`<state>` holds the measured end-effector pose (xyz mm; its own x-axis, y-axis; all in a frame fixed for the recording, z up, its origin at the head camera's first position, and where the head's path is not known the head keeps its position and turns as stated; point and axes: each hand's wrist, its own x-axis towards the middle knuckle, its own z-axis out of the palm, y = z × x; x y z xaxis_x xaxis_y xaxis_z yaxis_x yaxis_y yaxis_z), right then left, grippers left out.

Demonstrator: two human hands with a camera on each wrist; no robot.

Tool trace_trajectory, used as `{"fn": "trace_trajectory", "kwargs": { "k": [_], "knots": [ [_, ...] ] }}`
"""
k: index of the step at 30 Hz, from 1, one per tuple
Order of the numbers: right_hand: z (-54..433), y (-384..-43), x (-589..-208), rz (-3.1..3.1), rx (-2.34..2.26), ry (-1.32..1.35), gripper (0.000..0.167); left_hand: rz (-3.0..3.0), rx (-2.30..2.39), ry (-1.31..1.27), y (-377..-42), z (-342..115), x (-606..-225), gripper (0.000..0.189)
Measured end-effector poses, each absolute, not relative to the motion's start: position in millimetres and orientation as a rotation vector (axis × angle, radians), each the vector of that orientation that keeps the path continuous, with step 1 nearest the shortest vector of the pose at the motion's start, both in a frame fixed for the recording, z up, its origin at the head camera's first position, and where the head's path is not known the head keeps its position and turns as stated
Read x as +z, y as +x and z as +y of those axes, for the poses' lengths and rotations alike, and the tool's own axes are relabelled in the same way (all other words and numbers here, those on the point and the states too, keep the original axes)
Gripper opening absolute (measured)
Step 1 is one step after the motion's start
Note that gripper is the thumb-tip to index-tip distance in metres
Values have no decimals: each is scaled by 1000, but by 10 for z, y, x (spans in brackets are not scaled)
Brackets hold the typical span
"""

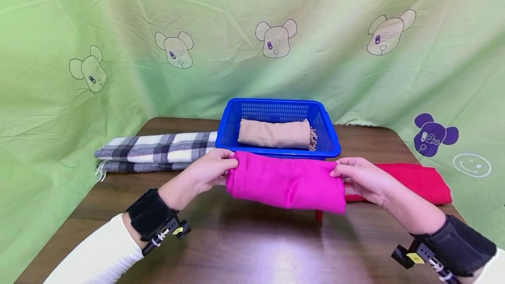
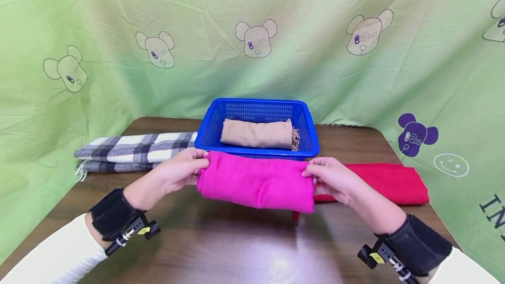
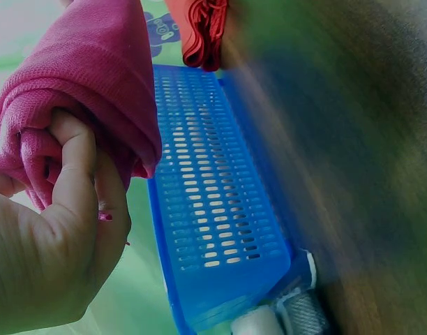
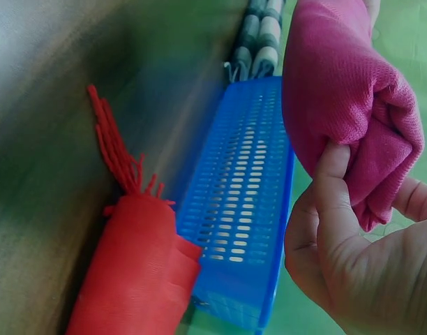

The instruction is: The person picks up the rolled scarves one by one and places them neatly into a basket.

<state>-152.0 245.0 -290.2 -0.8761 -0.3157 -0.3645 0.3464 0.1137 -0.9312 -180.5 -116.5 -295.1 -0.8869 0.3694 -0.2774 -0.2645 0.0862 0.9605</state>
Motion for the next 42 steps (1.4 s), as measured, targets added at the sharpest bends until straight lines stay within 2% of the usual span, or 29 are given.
{"fn": "trace_trajectory", "kwargs": {
  "k": [11,24,32,42],
  "knots": [
    [2436,-1620,-2814,1944,-1824,-4,15,1923,1885,91,-1890,-1169,-2874,5],
    [2392,-1769,-2658,1987,-1815,6,14,1950,1899,52,-2003,-1184,-2785,22],
    [2380,-1831,-2600,1981,-1830,10,17,1909,1944,79,-2085,-1162,-2766,10],
    [2367,-1976,-2482,2001,-1840,37,20,1902,1996,73,-2243,-1137,-2664,11]
  ]
}}
